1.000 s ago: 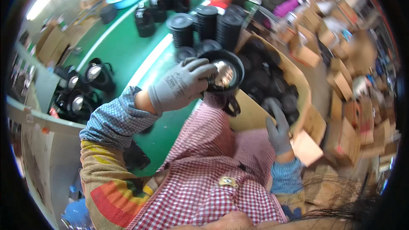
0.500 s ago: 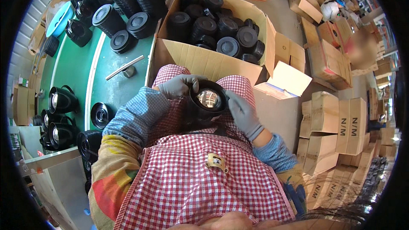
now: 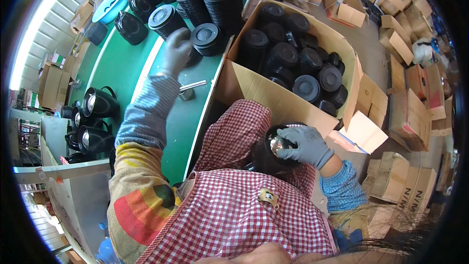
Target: The person repeatedly picks up black cylindrical objects, inserts a metal rod into each one, and places the assembled units on a green workbench. The process is repeated for multiple items in a consistent sequence.
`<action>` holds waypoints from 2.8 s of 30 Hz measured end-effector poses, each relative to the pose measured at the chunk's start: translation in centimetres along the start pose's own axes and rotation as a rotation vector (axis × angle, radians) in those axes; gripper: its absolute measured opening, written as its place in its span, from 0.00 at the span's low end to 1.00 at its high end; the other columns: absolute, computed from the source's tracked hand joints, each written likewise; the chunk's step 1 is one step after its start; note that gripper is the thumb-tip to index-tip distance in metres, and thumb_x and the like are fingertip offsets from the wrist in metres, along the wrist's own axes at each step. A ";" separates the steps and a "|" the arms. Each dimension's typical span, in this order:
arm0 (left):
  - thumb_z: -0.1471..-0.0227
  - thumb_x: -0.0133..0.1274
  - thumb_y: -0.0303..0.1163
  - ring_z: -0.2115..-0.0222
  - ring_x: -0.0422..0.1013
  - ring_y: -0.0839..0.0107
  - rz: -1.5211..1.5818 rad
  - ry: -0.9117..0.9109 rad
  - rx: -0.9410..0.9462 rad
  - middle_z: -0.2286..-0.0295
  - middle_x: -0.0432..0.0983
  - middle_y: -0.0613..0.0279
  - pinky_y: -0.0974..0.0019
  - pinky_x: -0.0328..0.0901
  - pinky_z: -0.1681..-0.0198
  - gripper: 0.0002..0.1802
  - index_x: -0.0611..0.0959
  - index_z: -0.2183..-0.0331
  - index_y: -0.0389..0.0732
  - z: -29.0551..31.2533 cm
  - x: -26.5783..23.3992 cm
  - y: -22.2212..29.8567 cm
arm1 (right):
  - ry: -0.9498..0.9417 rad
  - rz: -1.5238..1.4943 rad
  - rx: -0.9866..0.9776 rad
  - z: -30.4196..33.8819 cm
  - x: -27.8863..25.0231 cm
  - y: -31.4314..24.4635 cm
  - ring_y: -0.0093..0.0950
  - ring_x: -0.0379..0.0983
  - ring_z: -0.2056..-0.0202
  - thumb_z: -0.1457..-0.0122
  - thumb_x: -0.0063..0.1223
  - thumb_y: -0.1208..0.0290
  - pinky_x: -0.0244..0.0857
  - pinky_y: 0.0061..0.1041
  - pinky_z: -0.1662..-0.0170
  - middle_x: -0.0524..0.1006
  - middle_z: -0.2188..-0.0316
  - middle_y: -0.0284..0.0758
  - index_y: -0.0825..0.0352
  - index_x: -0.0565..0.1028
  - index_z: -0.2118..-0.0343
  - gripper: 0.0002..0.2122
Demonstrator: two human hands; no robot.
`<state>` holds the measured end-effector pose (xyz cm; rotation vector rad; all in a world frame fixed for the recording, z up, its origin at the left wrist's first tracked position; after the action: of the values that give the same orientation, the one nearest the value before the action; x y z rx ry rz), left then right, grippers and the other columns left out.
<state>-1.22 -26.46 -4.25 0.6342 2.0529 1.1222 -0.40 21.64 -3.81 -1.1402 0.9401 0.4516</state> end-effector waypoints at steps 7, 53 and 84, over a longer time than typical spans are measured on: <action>0.55 0.66 0.56 0.45 0.69 0.48 -1.138 0.108 0.127 0.47 0.74 0.48 0.53 0.62 0.40 0.43 0.75 0.42 0.43 -11.2 -7.5 -1.5 | -0.072 0.029 0.239 -2.0 -0.3 -0.2 0.41 0.78 0.70 0.48 0.54 0.35 0.68 0.41 0.65 0.80 0.75 0.41 0.61 0.81 0.72 0.27; 0.47 0.60 0.21 0.56 0.76 0.57 0.024 -1.098 0.309 0.58 0.78 0.51 0.58 0.70 0.50 0.23 0.79 0.48 0.35 11.1 10.8 21.3 | 0.743 -0.748 0.010 1.1 -6.3 1.9 0.40 0.73 0.44 0.29 0.42 0.57 0.59 0.34 0.35 0.77 0.48 0.49 0.72 0.68 0.40 0.23; 0.35 0.44 0.30 0.57 0.77 0.50 0.694 -0.893 0.478 0.60 0.80 0.45 0.54 0.70 0.48 0.17 0.85 0.62 0.29 20.5 21.7 17.4 | 0.605 -0.630 -0.046 6.0 0.3 0.1 0.43 0.67 0.40 0.33 0.49 0.64 0.54 0.44 0.34 0.81 0.54 0.43 0.70 0.83 0.60 0.15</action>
<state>2.24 7.90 -4.50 1.7986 1.2979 0.4708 2.15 27.12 -3.45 -1.5731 1.0137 -0.4101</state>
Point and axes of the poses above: each hand's wrist, its own z-axis away from the middle knuckle, its own x-axis out of the palm, y = z × x, the point moved 6 cm from there along -z, towards the middle knuckle
